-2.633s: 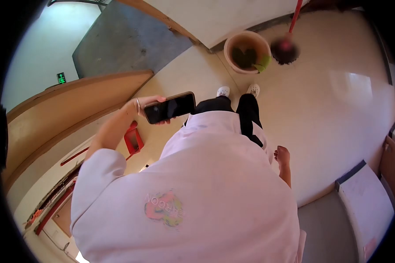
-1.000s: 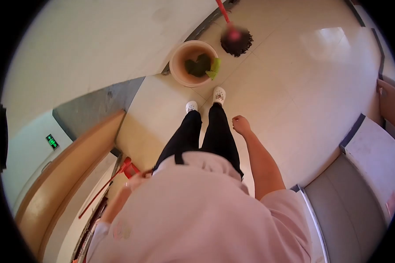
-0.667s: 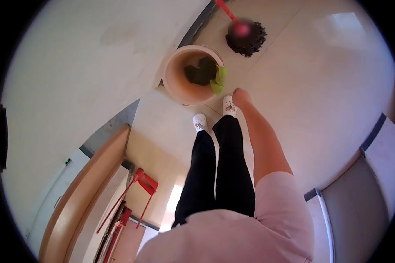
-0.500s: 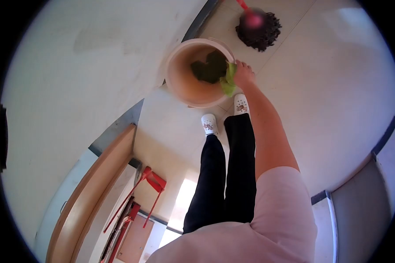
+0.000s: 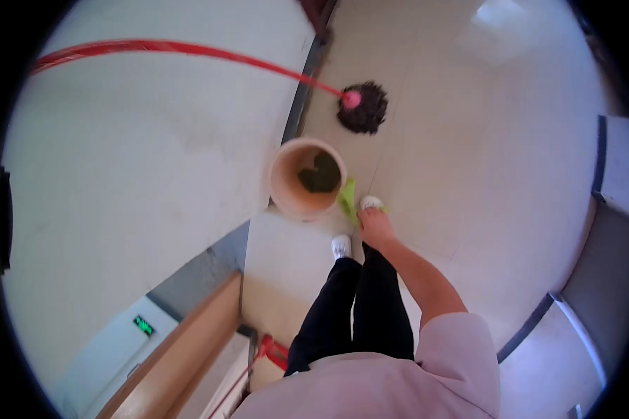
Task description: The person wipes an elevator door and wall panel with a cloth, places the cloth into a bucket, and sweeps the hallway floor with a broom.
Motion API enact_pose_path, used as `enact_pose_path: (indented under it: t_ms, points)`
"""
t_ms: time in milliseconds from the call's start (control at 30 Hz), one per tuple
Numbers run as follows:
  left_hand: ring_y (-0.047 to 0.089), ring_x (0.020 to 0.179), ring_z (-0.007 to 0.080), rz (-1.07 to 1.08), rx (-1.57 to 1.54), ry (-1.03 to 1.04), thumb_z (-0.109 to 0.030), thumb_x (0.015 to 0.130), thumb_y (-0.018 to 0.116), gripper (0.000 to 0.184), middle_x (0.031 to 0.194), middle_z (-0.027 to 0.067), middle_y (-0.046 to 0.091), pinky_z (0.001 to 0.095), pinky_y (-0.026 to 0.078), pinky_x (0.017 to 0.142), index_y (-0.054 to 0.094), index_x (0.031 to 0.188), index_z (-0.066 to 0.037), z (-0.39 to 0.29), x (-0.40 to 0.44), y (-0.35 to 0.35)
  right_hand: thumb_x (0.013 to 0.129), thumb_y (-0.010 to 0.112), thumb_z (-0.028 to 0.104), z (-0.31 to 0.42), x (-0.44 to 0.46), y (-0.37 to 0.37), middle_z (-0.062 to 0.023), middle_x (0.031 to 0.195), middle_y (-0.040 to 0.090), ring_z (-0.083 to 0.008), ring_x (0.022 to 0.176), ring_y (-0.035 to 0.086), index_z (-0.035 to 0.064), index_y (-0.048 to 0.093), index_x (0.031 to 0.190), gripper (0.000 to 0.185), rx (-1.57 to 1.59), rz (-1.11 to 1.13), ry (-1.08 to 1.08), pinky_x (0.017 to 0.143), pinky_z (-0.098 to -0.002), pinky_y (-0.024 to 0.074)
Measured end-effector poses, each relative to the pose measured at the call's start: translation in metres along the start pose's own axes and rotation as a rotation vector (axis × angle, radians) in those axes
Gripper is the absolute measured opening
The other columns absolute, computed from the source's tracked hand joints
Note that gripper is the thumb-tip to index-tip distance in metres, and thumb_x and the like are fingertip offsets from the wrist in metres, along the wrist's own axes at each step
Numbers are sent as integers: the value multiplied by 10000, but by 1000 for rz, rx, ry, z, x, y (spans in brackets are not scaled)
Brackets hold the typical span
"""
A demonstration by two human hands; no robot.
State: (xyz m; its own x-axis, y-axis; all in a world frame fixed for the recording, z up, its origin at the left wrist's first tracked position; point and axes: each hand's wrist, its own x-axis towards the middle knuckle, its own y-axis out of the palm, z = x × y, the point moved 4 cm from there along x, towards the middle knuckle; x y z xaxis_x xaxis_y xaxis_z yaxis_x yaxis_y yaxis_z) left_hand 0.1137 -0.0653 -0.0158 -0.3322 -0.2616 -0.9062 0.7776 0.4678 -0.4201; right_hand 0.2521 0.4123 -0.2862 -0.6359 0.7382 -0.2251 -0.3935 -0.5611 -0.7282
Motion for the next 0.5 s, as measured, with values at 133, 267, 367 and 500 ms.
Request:
enact_pose_path:
  t_ms: [133, 267, 367, 500]
  points:
    - [554, 740, 136, 97, 84, 310, -174, 796, 484, 209, 808, 49, 583, 247, 444, 667, 548, 937, -34, -67, 52, -1, 641, 524, 98, 14, -73, -89, -151, 706, 498, -314, 745, 488, 25, 464, 723, 125, 35, -281, 73, 668, -405, 385]
    - [557, 683, 159, 167, 441, 809, -138, 764, 503, 170, 771, 72, 585, 263, 451, 613, 565, 883, -34, -169, 72, 26, 623, 553, 124, 54, -186, -139, -120, 655, 498, -315, 677, 483, 62, 470, 692, 124, -46, -306, 329, 605, -405, 374]
    - [555, 668, 185, 208, 787, 1382, -119, 731, 526, 155, 748, 96, 578, 275, 452, 601, 574, 852, -35, -212, 31, 95, 624, 545, 169, 97, -282, -132, -153, 593, 510, -330, 578, 500, 63, 484, 688, 138, -61, -416, 390, 545, -429, 388]
    - [534, 789, 231, 747, 1073, 1687, -106, 645, 576, 255, 846, 122, 561, 306, 456, 644, 570, 895, -57, -177, -34, 204, 653, 537, 173, 169, -376, -108, -139, 610, 494, -316, 605, 496, 67, 475, 646, 124, 24, -589, 348, 542, -411, 389]
